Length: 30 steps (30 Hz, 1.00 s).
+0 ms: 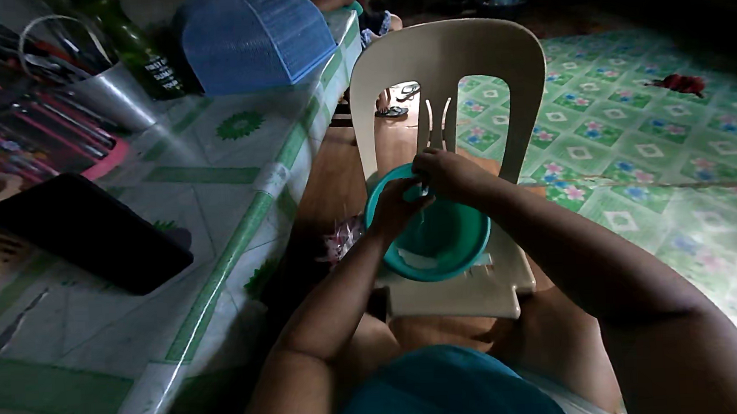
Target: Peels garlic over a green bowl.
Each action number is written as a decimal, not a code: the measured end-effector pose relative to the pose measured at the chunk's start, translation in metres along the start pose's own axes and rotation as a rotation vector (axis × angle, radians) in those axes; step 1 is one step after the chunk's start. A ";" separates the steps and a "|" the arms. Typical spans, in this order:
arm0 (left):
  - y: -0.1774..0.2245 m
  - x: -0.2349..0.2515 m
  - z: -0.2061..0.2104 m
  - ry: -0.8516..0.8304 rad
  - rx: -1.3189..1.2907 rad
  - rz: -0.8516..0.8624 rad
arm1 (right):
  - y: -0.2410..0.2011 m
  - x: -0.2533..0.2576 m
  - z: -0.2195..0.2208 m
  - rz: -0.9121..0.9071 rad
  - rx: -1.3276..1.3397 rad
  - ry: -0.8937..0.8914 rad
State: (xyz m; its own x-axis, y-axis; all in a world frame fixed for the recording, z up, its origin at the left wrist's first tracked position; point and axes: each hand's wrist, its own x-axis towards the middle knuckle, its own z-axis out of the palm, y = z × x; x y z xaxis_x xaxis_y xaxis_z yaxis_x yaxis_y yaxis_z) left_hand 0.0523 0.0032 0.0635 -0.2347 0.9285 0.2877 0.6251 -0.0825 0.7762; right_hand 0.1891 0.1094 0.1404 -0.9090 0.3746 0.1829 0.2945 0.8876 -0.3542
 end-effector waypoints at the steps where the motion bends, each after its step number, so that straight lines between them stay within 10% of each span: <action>1: -0.002 0.001 -0.002 -0.073 0.054 -0.016 | -0.003 -0.001 -0.008 0.008 0.009 0.010; 9: -0.057 0.005 0.032 0.179 0.260 0.356 | -0.008 -0.007 -0.035 -0.140 -0.024 0.141; 17: -0.054 -0.023 0.019 0.030 0.286 0.020 | -0.014 -0.011 -0.016 -0.051 -0.122 0.096; 24: -0.064 -0.066 -0.007 0.138 0.175 0.053 | -0.052 -0.027 -0.051 0.010 -0.081 0.342; 30: -0.029 -0.090 -0.033 0.056 0.137 -0.149 | -0.030 -0.005 -0.017 0.029 0.003 0.126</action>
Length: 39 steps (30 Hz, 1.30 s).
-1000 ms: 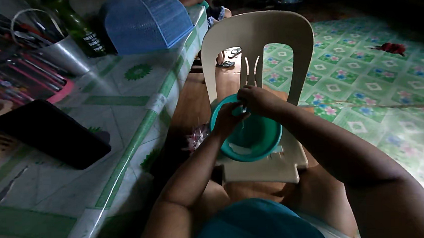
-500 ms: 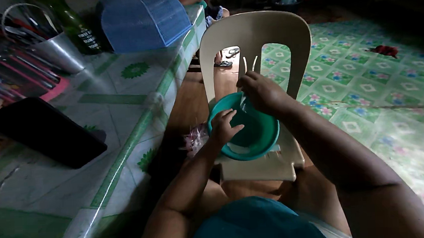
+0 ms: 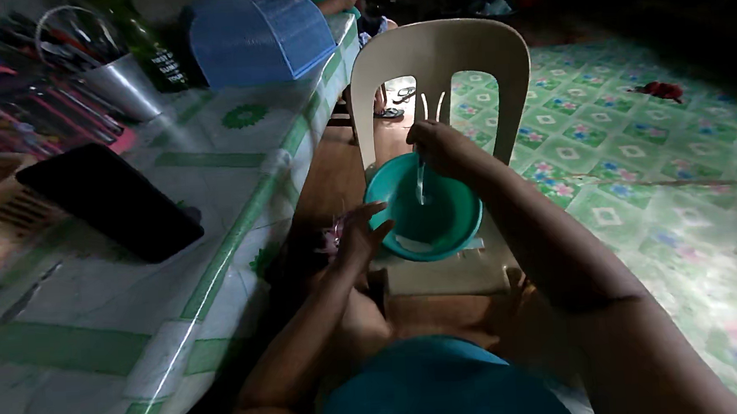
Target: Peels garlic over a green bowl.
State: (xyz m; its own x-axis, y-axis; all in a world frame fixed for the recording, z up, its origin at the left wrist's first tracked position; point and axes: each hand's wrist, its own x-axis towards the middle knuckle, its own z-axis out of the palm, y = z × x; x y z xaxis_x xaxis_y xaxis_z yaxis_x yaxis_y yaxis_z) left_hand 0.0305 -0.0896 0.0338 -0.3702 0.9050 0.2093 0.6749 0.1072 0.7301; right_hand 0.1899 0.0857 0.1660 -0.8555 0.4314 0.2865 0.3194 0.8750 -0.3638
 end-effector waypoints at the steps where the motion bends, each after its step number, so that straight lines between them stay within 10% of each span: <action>1: 0.004 -0.003 -0.004 -0.008 -0.005 -0.009 | -0.005 -0.004 -0.006 0.010 -0.004 0.025; 5: 0.021 -0.006 -0.004 0.066 -0.114 -0.089 | -0.011 -0.019 -0.010 -0.065 0.044 0.176; 9: 0.024 0.006 0.009 0.100 -0.219 -0.047 | 0.008 -0.008 0.021 -0.053 0.092 -0.088; 22: 0.033 0.053 0.032 -0.228 -0.029 -0.066 | 0.033 -0.027 0.036 -0.216 0.164 -0.057; 30: 0.020 0.050 0.038 -0.141 0.031 -0.012 | 0.040 -0.065 0.010 0.004 0.482 0.338; 35: 0.011 0.045 0.056 -0.019 0.160 -0.058 | 0.058 -0.074 0.061 0.150 1.229 0.858; 39: 0.006 0.033 0.068 0.052 0.407 0.097 | 0.071 -0.078 0.111 0.324 1.483 0.785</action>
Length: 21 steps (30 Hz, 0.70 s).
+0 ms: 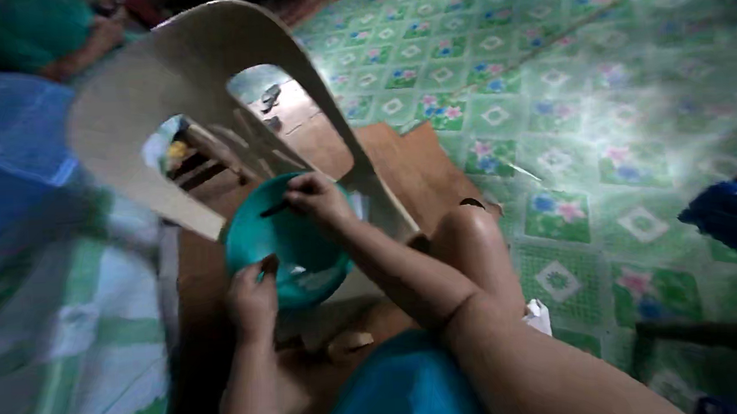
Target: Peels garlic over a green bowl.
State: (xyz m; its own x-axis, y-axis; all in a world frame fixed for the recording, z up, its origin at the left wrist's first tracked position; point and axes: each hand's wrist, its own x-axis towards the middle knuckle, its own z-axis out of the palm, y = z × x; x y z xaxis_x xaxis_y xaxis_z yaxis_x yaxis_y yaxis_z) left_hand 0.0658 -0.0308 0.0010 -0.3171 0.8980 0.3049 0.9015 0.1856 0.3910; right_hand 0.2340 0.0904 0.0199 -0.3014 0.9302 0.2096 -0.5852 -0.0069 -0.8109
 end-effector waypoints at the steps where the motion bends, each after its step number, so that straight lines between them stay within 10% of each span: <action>1: 0.000 -0.004 0.002 0.007 0.035 0.031 | 0.007 0.001 -0.002 0.072 0.022 0.006; 11: 0.029 -0.002 -0.002 -0.023 -0.007 -0.172 | 0.007 0.021 0.001 0.271 0.235 -0.093; 21: -0.011 0.014 0.003 0.251 -0.544 -0.351 | -0.004 0.016 -0.016 0.084 0.140 -0.171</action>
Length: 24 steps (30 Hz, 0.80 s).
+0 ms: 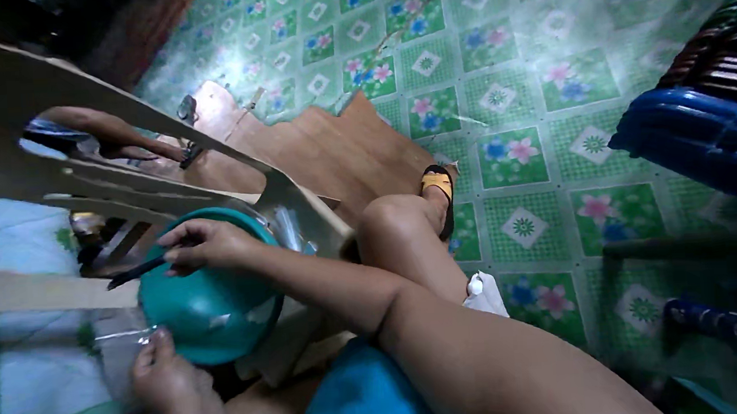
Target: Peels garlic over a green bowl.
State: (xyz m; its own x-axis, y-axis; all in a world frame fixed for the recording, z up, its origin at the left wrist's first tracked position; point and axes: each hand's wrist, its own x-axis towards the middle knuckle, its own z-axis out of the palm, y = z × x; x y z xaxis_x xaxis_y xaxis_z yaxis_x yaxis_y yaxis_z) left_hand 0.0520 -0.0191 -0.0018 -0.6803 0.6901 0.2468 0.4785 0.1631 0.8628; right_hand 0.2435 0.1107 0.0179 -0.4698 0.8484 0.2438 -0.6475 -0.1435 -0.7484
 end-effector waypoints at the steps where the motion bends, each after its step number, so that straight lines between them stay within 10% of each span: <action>1: -0.004 0.002 -0.001 0.001 -0.057 -0.027 | 0.003 0.003 -0.005 -0.066 -0.183 0.004; 6: -0.017 0.012 -0.004 -0.034 -0.212 -0.213 | 0.008 0.007 -0.043 -0.300 -1.062 0.119; 11: -0.020 0.017 -0.001 0.013 -0.150 -0.294 | 0.009 -0.004 -0.057 0.018 -0.933 0.083; 24: -0.025 -0.004 -0.003 0.067 0.005 0.192 | 0.042 -0.058 -0.056 -0.106 -0.994 0.307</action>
State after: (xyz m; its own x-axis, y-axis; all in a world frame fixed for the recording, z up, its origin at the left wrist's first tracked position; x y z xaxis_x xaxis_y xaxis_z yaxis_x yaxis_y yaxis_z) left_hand 0.0415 -0.0281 -0.0236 -0.6113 0.6607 0.4357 0.6059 0.0366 0.7947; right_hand 0.2772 0.0837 -0.0625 -0.1771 0.9451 0.2748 0.1741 0.3049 -0.9363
